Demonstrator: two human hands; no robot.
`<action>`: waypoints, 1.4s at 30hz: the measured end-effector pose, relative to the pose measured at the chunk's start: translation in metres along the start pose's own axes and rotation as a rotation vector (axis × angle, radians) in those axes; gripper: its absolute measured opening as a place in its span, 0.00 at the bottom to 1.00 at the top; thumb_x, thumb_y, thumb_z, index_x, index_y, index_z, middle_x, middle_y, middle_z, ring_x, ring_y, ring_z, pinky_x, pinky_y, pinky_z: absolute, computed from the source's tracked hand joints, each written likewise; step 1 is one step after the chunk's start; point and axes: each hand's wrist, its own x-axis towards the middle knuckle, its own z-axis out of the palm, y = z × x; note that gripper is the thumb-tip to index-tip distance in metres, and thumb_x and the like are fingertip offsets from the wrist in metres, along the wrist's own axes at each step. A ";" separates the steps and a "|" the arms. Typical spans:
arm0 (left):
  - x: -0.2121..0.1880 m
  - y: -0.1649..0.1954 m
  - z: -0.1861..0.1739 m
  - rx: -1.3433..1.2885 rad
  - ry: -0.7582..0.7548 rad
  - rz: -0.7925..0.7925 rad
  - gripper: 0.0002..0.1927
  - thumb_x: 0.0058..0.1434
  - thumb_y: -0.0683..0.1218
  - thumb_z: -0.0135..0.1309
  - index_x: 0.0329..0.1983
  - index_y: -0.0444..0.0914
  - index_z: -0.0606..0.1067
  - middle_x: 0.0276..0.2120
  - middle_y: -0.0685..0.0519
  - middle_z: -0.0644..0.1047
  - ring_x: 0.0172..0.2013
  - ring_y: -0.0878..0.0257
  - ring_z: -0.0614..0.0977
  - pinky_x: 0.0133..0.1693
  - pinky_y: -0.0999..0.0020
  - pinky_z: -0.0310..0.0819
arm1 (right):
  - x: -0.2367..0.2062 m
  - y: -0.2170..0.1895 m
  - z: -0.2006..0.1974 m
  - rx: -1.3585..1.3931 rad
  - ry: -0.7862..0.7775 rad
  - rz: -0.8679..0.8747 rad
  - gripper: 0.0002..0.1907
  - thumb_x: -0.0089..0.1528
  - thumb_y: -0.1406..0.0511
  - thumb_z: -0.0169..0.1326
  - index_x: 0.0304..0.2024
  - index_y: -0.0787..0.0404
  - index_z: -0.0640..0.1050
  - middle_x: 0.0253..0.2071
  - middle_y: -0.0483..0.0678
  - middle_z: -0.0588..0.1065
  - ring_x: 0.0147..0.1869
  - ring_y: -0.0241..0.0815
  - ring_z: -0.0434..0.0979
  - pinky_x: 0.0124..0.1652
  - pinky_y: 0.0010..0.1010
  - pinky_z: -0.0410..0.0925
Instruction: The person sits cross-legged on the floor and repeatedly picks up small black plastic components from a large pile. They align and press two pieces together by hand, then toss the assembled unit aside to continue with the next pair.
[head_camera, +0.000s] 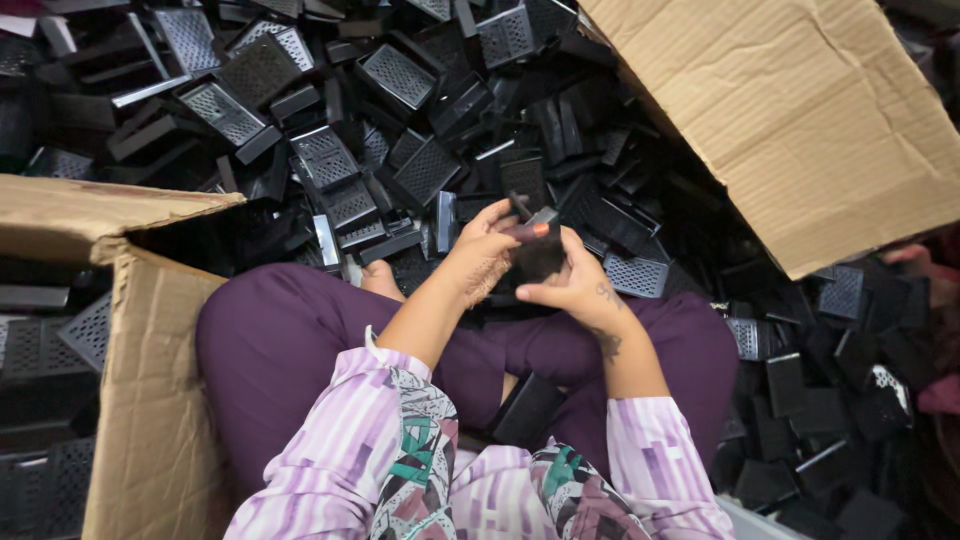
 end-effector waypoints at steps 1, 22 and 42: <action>0.004 -0.002 0.001 0.012 0.021 -0.009 0.24 0.57 0.32 0.56 0.58 0.36 0.71 0.48 0.49 0.79 0.48 0.60 0.83 0.49 0.67 0.80 | 0.001 -0.004 0.000 -0.072 0.044 -0.034 0.52 0.51 0.70 0.71 0.72 0.66 0.57 0.65 0.48 0.66 0.70 0.42 0.67 0.66 0.35 0.65; 0.012 -0.015 0.011 -0.019 0.012 0.215 0.27 0.62 0.35 0.56 0.64 0.37 0.68 0.54 0.51 0.77 0.48 0.65 0.80 0.42 0.74 0.72 | 0.011 -0.011 -0.001 -0.145 0.323 -0.220 0.40 0.55 0.73 0.65 0.68 0.63 0.64 0.61 0.44 0.70 0.58 0.24 0.74 0.54 0.17 0.69; 0.013 -0.019 0.004 0.620 0.100 0.355 0.20 0.57 0.40 0.59 0.54 0.36 0.74 0.39 0.54 0.82 0.40 0.64 0.84 0.42 0.71 0.78 | -0.004 -0.048 0.015 -0.929 0.289 -0.291 0.34 0.52 0.59 0.68 0.61 0.54 0.75 0.52 0.52 0.79 0.55 0.51 0.83 0.51 0.35 0.73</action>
